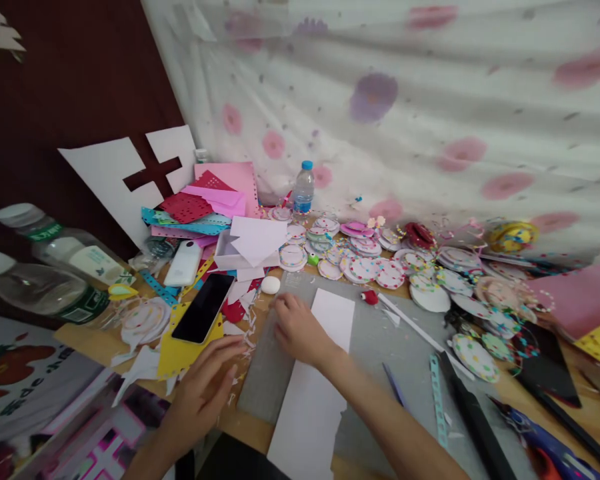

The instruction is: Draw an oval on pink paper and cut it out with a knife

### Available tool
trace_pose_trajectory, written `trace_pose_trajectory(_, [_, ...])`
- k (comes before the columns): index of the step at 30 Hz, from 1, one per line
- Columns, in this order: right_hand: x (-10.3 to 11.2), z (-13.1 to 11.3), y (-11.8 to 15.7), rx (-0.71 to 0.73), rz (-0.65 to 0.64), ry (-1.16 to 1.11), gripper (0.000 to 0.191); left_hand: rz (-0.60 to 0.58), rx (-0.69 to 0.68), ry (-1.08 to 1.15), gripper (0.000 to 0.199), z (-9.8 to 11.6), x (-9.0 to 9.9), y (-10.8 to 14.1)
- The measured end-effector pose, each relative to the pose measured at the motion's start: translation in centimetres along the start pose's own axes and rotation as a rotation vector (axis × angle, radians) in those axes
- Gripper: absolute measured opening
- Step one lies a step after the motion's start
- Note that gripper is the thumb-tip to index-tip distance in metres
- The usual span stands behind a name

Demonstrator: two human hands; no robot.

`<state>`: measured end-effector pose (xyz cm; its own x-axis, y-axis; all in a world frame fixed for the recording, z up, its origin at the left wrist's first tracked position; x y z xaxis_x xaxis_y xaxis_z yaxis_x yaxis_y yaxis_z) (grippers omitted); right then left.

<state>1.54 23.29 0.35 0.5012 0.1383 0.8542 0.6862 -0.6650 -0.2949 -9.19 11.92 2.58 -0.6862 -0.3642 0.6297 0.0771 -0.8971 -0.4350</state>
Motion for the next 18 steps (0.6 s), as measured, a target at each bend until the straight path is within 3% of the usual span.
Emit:
trace_pose_trajectory(4, [-1.0,-0.8,-3.9,-0.025,0.002,0.073,0.037,0.177,0.085,-0.048,0.027,-1.4,3.5,2.1])
trace_pose_trajectory(7, [0.0,-3.1,-2.1,0.09,-0.023,0.047,0.037,0.234,0.199,-0.048,0.018,-3.7,4.8,3.6])
trace_pose_trajectory(9, [1.5,-3.7,1.1,0.146,-0.048,0.044,0.037,0.253,0.262,-0.048,0.02,-5.1,5.2,3.8])
trace_pose_trajectory(12, [4.1,-1.7,7.1,0.088,-0.087,0.107,0.031,0.222,0.221,-0.049,0.027,-4.9,4.7,2.3])
trace_pose_trajectory(15, [7.0,1.6,13.8,-0.069,-0.095,0.215,0.034,0.137,0.027,0.001,0.026,-2.0,2.3,-0.5])
trace_pose_trajectory(18, [10.6,4.2,20.2,-0.278,-0.001,0.245,0.05,0.071,-0.182,0.02,0.024,1.6,-1.6,-2.6])
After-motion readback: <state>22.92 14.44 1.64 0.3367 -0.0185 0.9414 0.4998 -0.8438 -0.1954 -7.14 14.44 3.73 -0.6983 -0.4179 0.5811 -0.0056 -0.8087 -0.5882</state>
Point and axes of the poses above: each hand's wrist, its own y-axis away from the middle knuckle, its own x-axis out of the back of the hand, z = x × y, the point moved 9 cm from there along -y, towards the middle knuckle, and after that the axes turned 11 degrees about z, right-handed, at the moved point
